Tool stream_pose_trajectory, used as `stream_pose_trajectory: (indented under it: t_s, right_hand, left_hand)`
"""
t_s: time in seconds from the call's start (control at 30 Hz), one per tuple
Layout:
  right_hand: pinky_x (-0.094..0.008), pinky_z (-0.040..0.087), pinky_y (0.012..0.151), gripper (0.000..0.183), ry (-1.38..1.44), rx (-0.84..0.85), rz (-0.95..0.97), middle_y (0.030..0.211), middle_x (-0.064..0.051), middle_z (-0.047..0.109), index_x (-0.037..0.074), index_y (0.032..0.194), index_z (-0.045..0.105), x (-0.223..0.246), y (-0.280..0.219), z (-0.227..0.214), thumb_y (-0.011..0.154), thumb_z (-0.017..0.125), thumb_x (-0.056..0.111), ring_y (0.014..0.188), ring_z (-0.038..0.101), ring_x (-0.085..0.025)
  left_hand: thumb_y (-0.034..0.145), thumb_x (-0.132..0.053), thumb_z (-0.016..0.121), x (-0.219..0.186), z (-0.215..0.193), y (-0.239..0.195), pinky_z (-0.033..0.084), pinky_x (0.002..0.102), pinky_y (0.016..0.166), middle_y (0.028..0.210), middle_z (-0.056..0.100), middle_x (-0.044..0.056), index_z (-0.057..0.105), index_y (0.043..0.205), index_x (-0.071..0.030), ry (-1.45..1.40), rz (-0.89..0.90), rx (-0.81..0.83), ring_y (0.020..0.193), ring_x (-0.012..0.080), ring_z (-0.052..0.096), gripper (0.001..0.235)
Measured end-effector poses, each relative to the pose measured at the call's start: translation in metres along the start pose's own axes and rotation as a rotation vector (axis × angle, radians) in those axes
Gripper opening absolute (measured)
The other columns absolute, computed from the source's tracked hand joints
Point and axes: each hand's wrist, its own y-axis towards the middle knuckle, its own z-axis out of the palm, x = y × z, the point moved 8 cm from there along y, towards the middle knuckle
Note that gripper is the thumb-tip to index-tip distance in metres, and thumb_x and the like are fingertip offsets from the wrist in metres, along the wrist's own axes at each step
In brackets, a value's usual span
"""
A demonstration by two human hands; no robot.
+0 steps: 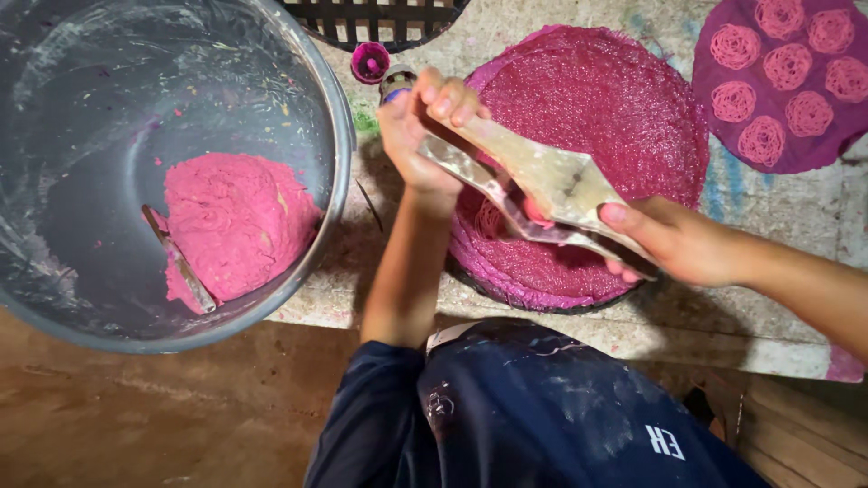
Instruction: The person scoops pink dough from a basin and uses a manual extruder to press it into thin strands, forming circular nests on a purple tray. The person repeats this process, filling multiple spots on the tray with the extruded dough nests.
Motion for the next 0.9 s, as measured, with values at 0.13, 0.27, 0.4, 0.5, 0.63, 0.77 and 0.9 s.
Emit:
stream_pose_trajectory:
  t_s: [0.13, 0.27, 0.4, 0.5, 0.63, 0.77, 0.9]
  right_hand:
    - [-0.037, 0.059, 0.067, 0.080, -0.225, -0.105, 0.052, 0.071, -0.012, 0.072, 0.001, 0.088, 0.072, -0.004, -0.004, -0.029, 0.099, 0.031, 0.069, 0.068, 0.072, -0.022]
    - [-0.037, 0.056, 0.065, 0.068, -0.070, -0.216, -0.073, 0.075, -0.011, 0.071, -0.001, 0.092, 0.070, 0.002, 0.000, -0.039, 0.098, 0.039, 0.060, 0.069, 0.069, -0.020]
    - [-0.035, 0.056, 0.064, 0.062, -0.013, -0.156, -0.132, 0.076, -0.009, 0.071, 0.000, 0.094, 0.070, 0.001, 0.008, -0.034, 0.099, 0.042, 0.055, 0.069, 0.069, -0.018]
    - [-0.034, 0.058, 0.066, 0.056, 0.024, -0.126, -0.185, 0.078, -0.008, 0.072, 0.000, 0.098, 0.069, -0.001, 0.014, -0.037, 0.099, 0.045, 0.051, 0.071, 0.070, -0.017]
    - [-0.033, 0.057, 0.067, 0.056, 0.014, -0.116, -0.291, 0.080, -0.008, 0.071, -0.001, 0.100, 0.068, -0.001, 0.028, -0.034, 0.103, 0.044, 0.050, 0.071, 0.069, -0.016]
    - [-0.033, 0.055, 0.067, 0.056, 0.090, -0.139, -0.362, 0.082, -0.008, 0.068, 0.001, 0.107, 0.066, -0.007, 0.035, -0.033, 0.104, 0.043, 0.052, 0.072, 0.066, -0.016]
    - [-0.033, 0.056, 0.070, 0.063, 0.136, -0.118, -0.448, 0.086, -0.007, 0.069, 0.002, 0.110, 0.064, -0.017, 0.031, -0.040, 0.102, 0.039, 0.059, 0.076, 0.068, -0.017]
  left_hand:
    - [0.106, -0.041, 0.045, 0.024, 0.000, 0.015, 0.050, 0.039, 0.092, 0.089, 0.055, -0.001, 0.051, 0.098, -0.016, -0.059, 0.022, 0.062, 0.086, 0.0159, 0.055, 0.027]
    - [0.102, -0.042, 0.044, 0.022, 0.006, 0.034, 0.049, 0.039, 0.100, 0.093, 0.060, -0.001, 0.054, 0.099, -0.015, -0.066, -0.010, 0.115, 0.093, 0.0162, 0.058, 0.029]
    - [0.096, -0.047, 0.038, 0.021, -0.025, 0.022, 0.052, 0.033, 0.084, 0.096, 0.067, 0.005, 0.057, 0.101, -0.007, 0.086, -0.238, -0.306, 0.093, 0.0153, 0.066, 0.044]
    - [0.102, -0.032, 0.039, 0.022, -0.065, -0.022, 0.045, 0.035, 0.045, 0.084, 0.070, 0.007, 0.060, 0.108, -0.002, 0.799, -0.566, -0.575, 0.059, 0.0162, 0.063, 0.038]
    - [0.100, -0.013, 0.037, 0.051, -0.084, -0.072, 0.034, 0.023, 0.040, 0.082, 0.070, 0.003, 0.047, 0.150, -0.007, 0.975, -0.861, -0.200, 0.050, 0.0068, 0.047, 0.051]
    - [0.098, -0.002, 0.049, 0.026, -0.062, -0.096, 0.052, 0.023, 0.061, 0.102, 0.082, 0.007, 0.037, 0.162, -0.005, 1.515, -0.440, 0.053, 0.069, 0.0090, 0.062, 0.066]
    - [0.088, 0.001, 0.050, -0.004, -0.012, -0.121, 0.055, 0.028, 0.072, 0.127, 0.070, 0.015, 0.050, 0.151, -0.006, 1.845, -0.236, 0.144, 0.078, 0.0148, 0.067, 0.063]
